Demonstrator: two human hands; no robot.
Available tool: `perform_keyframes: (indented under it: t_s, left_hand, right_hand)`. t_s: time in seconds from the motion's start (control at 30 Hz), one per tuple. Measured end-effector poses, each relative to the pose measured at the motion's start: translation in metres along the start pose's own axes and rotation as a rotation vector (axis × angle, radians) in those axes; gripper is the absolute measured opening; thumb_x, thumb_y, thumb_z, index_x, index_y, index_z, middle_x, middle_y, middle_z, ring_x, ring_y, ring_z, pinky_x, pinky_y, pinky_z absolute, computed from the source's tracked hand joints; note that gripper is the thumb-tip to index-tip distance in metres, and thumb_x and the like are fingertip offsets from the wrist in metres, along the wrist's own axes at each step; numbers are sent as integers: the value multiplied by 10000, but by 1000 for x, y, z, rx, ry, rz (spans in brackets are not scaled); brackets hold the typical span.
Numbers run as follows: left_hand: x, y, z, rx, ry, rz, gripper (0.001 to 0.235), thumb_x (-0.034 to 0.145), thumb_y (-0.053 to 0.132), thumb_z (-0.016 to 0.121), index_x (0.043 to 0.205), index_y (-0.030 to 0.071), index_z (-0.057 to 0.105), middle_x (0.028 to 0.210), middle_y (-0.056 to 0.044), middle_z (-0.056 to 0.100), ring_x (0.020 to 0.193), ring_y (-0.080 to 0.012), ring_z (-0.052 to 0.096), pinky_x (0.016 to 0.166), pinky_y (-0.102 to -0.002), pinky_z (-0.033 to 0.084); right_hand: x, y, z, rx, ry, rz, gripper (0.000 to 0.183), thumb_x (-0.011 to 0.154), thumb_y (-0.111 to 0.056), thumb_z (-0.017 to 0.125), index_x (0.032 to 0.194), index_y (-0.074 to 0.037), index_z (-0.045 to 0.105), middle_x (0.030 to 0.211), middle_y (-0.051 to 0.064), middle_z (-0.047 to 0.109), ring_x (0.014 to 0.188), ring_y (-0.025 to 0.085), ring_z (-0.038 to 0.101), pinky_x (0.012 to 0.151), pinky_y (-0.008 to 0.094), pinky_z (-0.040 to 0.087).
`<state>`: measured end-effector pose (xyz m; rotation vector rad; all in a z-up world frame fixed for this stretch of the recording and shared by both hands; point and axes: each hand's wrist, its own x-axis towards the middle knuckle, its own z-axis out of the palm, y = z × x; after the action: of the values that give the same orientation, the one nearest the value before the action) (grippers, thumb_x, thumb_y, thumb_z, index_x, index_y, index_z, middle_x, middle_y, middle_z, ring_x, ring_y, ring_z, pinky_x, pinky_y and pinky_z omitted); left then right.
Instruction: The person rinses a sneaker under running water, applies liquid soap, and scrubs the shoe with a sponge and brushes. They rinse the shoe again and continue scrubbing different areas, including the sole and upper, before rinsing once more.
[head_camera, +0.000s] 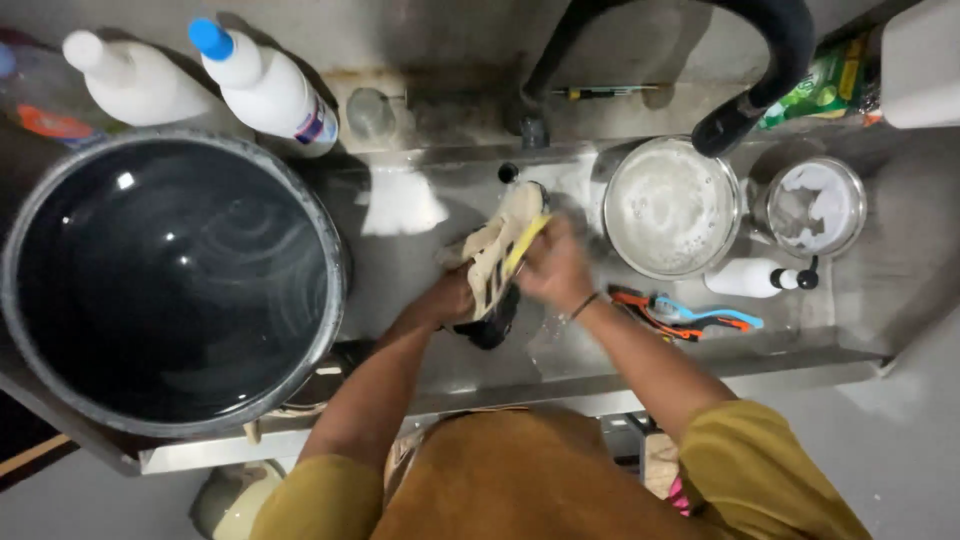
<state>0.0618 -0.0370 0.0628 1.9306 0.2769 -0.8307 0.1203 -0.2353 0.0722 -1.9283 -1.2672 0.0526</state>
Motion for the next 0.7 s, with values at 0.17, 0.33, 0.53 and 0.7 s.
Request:
perform_keyframes:
  t_s: [0.17,0.33,0.53,0.7]
  left_hand:
    - [0,-8,15,-69,-41,-83,678,1013,636,251,1465,239,563,1501,1,547,1414,-130,467,1236,-308,291]
    - [-24,20,15,12,-591,165,611,989,521,335,1439,189,580,1480,-25,563,1393,-136,486,1223,-302,310]
    - [98,-51,75,247,-201,113,645,1023,564,316,1369,126,637,1423,-108,621,1377,-242,529,1193,-382,384]
    - [116,-132,102,288,74,162,668,1049,548,276,1415,77,575,1448,-162,595,1401,-299,505,1226,-416,336]
  right_hand:
    - [-60,-9,66,-142,91,-112,619,689,-439,855,1211,-130,731,1418,357,514,1279,539,551,1113,583,435]
    - [-22,27,17,-307,185,310,606,755,-440,888,1232,-103,728,1395,331,531,1237,509,584,1052,520,495]
    - [22,10,-20,-176,137,377,593,742,-427,842,1228,-106,730,1314,260,592,1168,466,628,983,498,536]
    - [-39,58,35,-167,86,188,728,679,-517,888,1340,-283,693,1459,277,534,1269,480,576,1076,523,470]
